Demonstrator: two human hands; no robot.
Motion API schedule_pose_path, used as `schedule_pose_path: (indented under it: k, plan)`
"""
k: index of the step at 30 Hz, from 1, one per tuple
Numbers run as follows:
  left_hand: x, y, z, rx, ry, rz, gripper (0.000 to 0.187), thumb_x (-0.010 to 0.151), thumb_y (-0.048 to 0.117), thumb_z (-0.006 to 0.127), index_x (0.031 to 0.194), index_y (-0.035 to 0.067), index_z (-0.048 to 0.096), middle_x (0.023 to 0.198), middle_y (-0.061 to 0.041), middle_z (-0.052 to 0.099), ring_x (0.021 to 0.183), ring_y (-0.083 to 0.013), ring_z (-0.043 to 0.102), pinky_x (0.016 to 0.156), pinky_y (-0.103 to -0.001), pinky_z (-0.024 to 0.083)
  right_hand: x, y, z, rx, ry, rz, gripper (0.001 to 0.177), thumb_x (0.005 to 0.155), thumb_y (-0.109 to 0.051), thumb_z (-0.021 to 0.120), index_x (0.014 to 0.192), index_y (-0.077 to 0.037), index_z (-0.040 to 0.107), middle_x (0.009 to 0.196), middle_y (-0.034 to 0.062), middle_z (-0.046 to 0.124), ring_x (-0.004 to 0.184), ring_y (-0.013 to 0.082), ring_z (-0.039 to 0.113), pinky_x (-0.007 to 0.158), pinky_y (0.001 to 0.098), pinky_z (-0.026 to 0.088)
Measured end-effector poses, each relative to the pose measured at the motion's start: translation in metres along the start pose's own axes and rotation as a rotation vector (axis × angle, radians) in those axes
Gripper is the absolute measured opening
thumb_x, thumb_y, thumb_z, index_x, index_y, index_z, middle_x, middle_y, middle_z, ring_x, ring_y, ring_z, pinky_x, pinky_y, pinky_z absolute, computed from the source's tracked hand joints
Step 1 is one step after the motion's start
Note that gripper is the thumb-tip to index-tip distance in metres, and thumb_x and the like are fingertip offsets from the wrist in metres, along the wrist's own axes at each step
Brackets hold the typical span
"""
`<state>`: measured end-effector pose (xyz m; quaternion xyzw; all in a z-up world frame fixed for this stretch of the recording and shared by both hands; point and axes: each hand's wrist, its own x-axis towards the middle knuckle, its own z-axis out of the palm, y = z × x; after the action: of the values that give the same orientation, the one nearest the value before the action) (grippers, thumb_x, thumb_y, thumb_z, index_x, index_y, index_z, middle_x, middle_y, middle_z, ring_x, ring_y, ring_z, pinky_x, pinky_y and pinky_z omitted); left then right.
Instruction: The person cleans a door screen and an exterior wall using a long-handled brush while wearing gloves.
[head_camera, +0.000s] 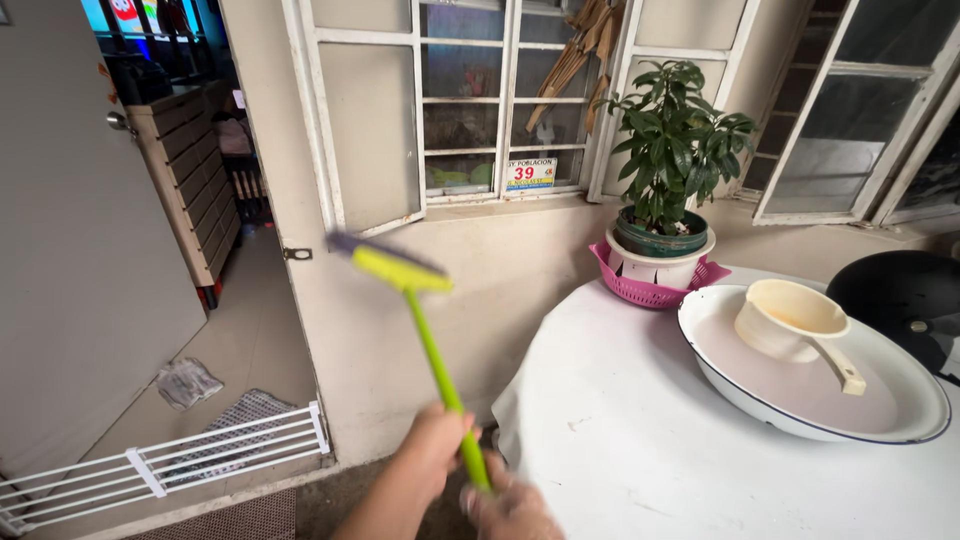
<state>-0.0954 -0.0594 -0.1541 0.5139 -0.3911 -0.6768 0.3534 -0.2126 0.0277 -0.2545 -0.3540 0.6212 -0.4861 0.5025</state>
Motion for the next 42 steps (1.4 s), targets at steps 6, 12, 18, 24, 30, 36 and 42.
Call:
schedule_pose_path:
  k: [6, 12, 18, 24, 30, 36, 42]
  plan:
    - [-0.056, 0.121, 0.025, 0.078, -0.155, 0.315, 0.031, 0.097, 0.013, 0.055, 0.127, 0.008, 0.06, 0.116, -0.006, 0.067, 0.098, -0.0183, 0.067, 0.085, -0.039, 0.054, -0.139, -0.189, 0.029, 0.225, -0.011, -0.292, 0.062, 0.095, -0.011, 0.063, 0.155, -0.016, 0.051, 0.054, -0.0018, 0.048, 0.04, 0.0103, 0.039, 0.037, 0.0275, 0.033]
    - [-0.053, 0.143, 0.008, 0.159, -0.24, 0.181, 0.023, 0.101, 0.02, 0.057, 0.117, 0.007, 0.068, 0.104, -0.008, 0.073, 0.096, -0.0202, 0.066, 0.085, -0.035, 0.052, -0.153, -0.238, 0.035, 0.083, 0.031, -0.094, 0.066, 0.103, -0.026, 0.057, 0.16, -0.035, 0.027, 0.049, 0.0033, 0.04, 0.033, 0.016, 0.034, 0.031, 0.0356, 0.029]
    - [0.045, 0.038, -0.024, 0.116, -0.072, -0.078, 0.015, 0.098, 0.017, 0.061, 0.106, 0.008, 0.071, 0.095, -0.006, 0.072, 0.084, -0.0186, 0.066, 0.074, -0.034, 0.054, -0.052, -0.136, 0.023, -0.111, 0.01, 0.037, 0.062, 0.099, -0.025, 0.058, 0.156, -0.03, 0.035, 0.074, 0.0019, 0.047, 0.062, 0.0153, 0.039, 0.058, 0.0346, 0.034]
    - [0.066, -0.091, -0.05, -0.123, -0.067, -0.191, 0.011, 0.093, 0.013, 0.06, 0.099, 0.006, 0.067, 0.089, -0.011, 0.071, 0.079, -0.0244, 0.065, 0.068, -0.037, 0.051, 0.026, -0.006, 0.015, -0.759, -0.192, 0.024, 0.056, 0.094, -0.029, 0.067, 0.148, -0.02, 0.051, 0.118, -0.0012, 0.055, 0.113, 0.0125, 0.047, 0.108, 0.0352, 0.04]
    - [0.004, -0.02, 0.012, 0.193, -0.135, -0.128, 0.014, 0.094, 0.019, 0.068, 0.105, 0.011, 0.071, 0.098, -0.005, 0.072, 0.091, -0.0192, 0.065, 0.079, -0.034, 0.052, -0.046, -0.062, -0.015, -0.346, 0.08, 0.062, 0.063, 0.089, -0.02, 0.079, 0.146, -0.02, 0.055, 0.113, 0.0028, 0.073, 0.105, 0.0123, 0.065, 0.097, 0.0263, 0.048]
    - [-0.052, 0.074, 0.083, 0.18, -0.41, 0.07, 0.047, 0.096, 0.032, 0.058, 0.14, 0.016, 0.055, 0.129, -0.001, 0.066, 0.12, -0.0172, 0.06, 0.095, -0.04, 0.046, -0.102, -0.163, -0.069, 0.203, 0.144, 0.093, 0.067, 0.096, -0.022, 0.069, 0.156, -0.033, 0.041, 0.056, 0.0051, 0.041, 0.04, 0.0178, 0.035, 0.036, 0.0356, 0.027]
    - [-0.065, 0.097, 0.09, 0.337, -0.218, 0.135, 0.066, 0.098, 0.028, 0.057, 0.158, 0.014, 0.033, 0.148, -0.007, 0.058, 0.131, -0.021, 0.059, 0.108, -0.041, 0.048, -0.024, -0.216, -0.142, 0.216, 0.213, -0.123, 0.039, 0.096, -0.022, 0.064, 0.132, -0.017, 0.053, 0.056, 0.005, 0.042, 0.038, 0.0175, 0.038, 0.033, 0.0363, 0.026]
